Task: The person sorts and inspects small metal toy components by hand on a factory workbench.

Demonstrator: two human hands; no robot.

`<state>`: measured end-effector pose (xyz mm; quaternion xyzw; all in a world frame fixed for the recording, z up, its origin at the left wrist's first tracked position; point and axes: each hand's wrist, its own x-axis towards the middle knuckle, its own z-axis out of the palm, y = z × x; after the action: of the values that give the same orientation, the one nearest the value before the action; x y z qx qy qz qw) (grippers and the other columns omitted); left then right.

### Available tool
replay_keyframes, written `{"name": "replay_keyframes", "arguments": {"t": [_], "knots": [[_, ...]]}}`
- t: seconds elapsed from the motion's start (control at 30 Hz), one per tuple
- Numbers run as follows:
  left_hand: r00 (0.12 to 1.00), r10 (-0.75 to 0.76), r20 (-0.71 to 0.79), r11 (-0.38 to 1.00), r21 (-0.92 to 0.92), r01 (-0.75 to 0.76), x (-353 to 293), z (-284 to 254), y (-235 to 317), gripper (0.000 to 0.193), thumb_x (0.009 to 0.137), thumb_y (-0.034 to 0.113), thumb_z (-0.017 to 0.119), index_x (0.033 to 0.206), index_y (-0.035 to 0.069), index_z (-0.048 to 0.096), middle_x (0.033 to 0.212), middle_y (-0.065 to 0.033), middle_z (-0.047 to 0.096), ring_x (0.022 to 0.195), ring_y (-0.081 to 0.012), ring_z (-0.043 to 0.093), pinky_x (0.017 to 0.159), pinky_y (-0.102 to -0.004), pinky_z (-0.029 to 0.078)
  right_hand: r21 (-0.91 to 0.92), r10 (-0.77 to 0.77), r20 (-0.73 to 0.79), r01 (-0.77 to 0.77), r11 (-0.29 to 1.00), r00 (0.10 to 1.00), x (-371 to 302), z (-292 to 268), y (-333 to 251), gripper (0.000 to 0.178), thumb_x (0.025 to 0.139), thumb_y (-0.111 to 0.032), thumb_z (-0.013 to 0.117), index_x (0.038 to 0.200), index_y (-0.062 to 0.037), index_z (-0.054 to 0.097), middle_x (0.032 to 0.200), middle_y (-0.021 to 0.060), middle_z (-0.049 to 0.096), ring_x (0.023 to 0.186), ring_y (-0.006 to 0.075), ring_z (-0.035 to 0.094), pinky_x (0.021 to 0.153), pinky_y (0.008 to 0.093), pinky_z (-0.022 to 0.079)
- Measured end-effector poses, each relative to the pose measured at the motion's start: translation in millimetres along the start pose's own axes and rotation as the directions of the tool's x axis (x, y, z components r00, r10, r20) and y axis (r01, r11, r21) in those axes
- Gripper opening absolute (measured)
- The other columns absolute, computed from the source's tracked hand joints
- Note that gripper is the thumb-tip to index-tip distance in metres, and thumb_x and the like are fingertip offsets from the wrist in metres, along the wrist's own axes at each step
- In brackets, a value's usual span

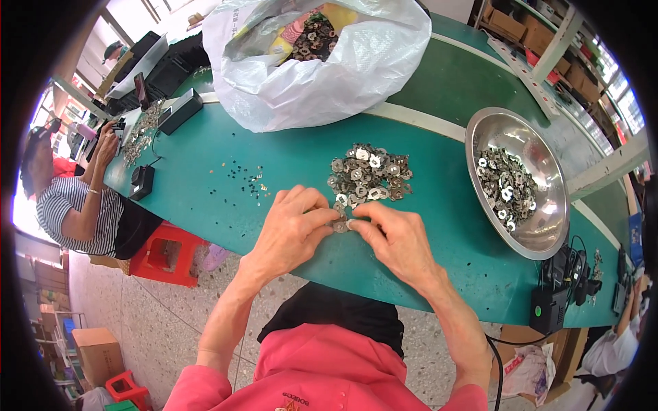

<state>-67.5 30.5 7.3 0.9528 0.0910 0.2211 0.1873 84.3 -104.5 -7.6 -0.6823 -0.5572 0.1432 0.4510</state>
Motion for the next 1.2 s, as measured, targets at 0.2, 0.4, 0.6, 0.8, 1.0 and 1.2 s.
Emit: {"name": "replay_keyframes", "arguments": {"t": [0.2,0.4,0.6,0.8,1.0,1.2], "knots": [[0.999,0.011,-0.042,0.999,-0.050,-0.013,-5.0,7.7,-7.8,0.015,0.071,0.003,0.071,0.086,0.004,0.067,0.081,-0.0040,0.058,0.078,-0.0220,0.054,0.071,-0.0346,0.039,-0.227,-0.146,0.075,0.160,0.961,0.986,-2.2,6.9,3.1,0.018,0.082,-0.015,0.068,0.082,-0.0033,0.054,0.070,0.0132,0.061,0.061,0.0347,0.061,0.050,0.0427,0.046],[0.999,-0.013,-0.041,0.998,-0.069,0.010,-2.6,8.7,-5.6,0.012,0.072,0.003,0.071,0.082,0.004,0.066,0.080,-0.0047,0.058,0.077,-0.0224,0.054,0.071,-0.0347,0.038,-0.210,-0.122,0.090,0.139,0.968,0.988,-2.4,4.0,2.3,0.011,0.081,-0.010,0.068,0.085,-0.0038,0.059,0.071,0.0112,0.063,0.060,0.0317,0.061,0.051,0.0391,0.046],[0.986,-0.144,-0.078,0.933,-0.344,0.109,-3.0,5.7,-8.3,0.011,0.074,-0.002,0.068,0.084,0.001,0.065,0.086,-0.0069,0.061,0.081,-0.0201,0.059,0.071,-0.0315,0.045,0.012,0.079,0.083,-0.080,0.997,0.993,-0.5,-5.2,-1.7,0.010,0.084,-0.010,0.064,0.084,-0.0010,0.058,0.065,0.0128,0.060,0.055,0.0274,0.059,0.051,0.0384,0.044],[0.924,-0.376,-0.072,0.697,-0.678,0.231,-4.3,7.3,-12.4,0.005,0.078,-0.005,0.063,0.083,-0.003,0.063,0.095,-0.0098,0.066,0.080,-0.0132,0.062,0.072,-0.0266,0.052,0.154,0.309,0.137,-0.328,0.932,0.941,4.7,-12.2,-9.4,0.011,0.085,-0.011,0.062,0.087,0.0002,0.060,0.062,0.0160,0.060,0.057,0.0306,0.060,0.054,0.0403,0.044],[0.867,-0.497,-0.018,0.499,-0.824,0.269,-5.8,7.9,-9.2,0.002,0.080,-0.005,0.062,0.083,-0.004,0.061,0.103,-0.0128,0.066,0.075,-0.0107,0.062,0.071,-0.0249,0.053,-0.081,0.034,0.087,-0.027,0.996,0.996,-3.6,2.0,0.2,0.014,0.082,-0.011,0.067,0.091,-0.0023,0.061,0.067,0.0140,0.063,0.059,0.0307,0.061,0.054,0.0393,0.045],[0.897,-0.441,0.032,0.563,-0.768,0.305,-3.4,10.7,-10.2,0.010,0.076,-0.009,0.061,0.085,-0.005,0.062,0.096,-0.0121,0.064,0.081,-0.0120,0.060,0.072,-0.0248,0.051,-0.132,-0.013,0.110,0.027,0.991,0.994,-3.7,1.0,-0.7,0.012,0.082,-0.010,0.068,0.089,-0.0027,0.060,0.067,0.0113,0.062,0.057,0.0259,0.060,0.052,0.0362,0.045]]}}
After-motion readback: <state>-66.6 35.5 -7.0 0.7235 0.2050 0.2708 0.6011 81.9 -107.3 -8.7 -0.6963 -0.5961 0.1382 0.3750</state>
